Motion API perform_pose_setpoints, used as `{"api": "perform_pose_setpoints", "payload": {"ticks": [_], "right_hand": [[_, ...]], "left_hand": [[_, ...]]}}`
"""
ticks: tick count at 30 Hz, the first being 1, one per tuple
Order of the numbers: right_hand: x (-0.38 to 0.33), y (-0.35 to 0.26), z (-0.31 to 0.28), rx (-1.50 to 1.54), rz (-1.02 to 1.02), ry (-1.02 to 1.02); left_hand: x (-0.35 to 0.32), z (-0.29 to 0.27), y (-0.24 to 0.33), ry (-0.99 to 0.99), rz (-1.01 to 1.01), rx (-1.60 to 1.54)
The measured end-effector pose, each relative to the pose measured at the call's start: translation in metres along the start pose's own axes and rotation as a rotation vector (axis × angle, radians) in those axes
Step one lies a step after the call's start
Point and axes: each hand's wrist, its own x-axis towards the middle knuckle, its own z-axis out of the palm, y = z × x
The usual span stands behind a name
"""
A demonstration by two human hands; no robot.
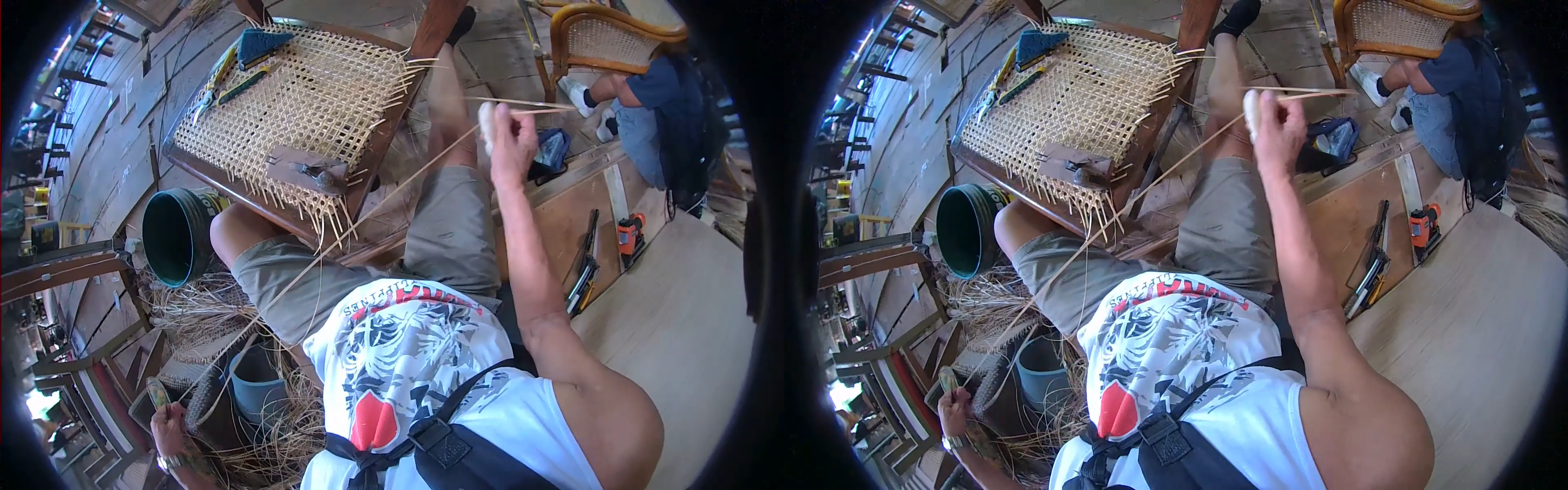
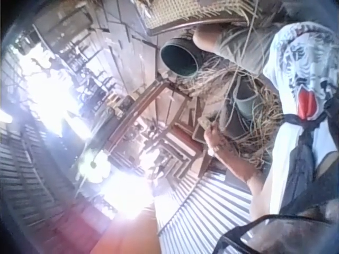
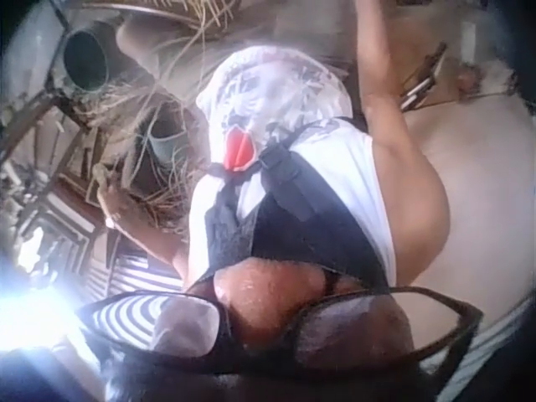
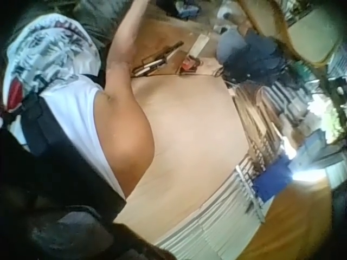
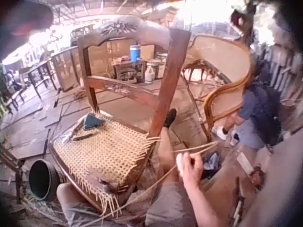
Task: Weaving a chair seat using rattan or bamboo strips.
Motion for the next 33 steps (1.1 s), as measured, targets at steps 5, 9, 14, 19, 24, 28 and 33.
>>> {"api": "perform_pose_setpoints", "payload": {"ticks": [5,9,14,19,24,28,33], "right_hand": [[-0.082,-0.027,0.003,-0.080,0.133,-0.271],[-0.135,-0.068,0.003,0.104,0.367,-0.415],[-0.134,-0.080,-0.007,0.188,0.130,-0.400],[-0.087,-0.032,-0.008,-0.187,-0.103,-0.188],[0.000,0.011,-0.020,-0.330,-0.059,0.016],[0.018,0.021,-0.018,-0.273,-0.086,-0.033],[-0.063,-0.006,0.014,-0.200,0.056,-0.233]], "left_hand": [[0.006,0.068,0.128,0.098,0.570,-0.178],[-0.032,0.191,0.302,-0.325,1.062,-0.481],[-0.048,0.255,0.397,-0.796,0.783,-0.417],[-0.056,0.224,0.312,-0.323,1.257,-0.251],[-0.036,0.114,0.143,-0.290,0.498,-0.169],[-0.005,0.070,0.035,-0.216,0.259,-0.266],[-0.016,0.076,0.089,-0.030,0.297,-0.201]]}}
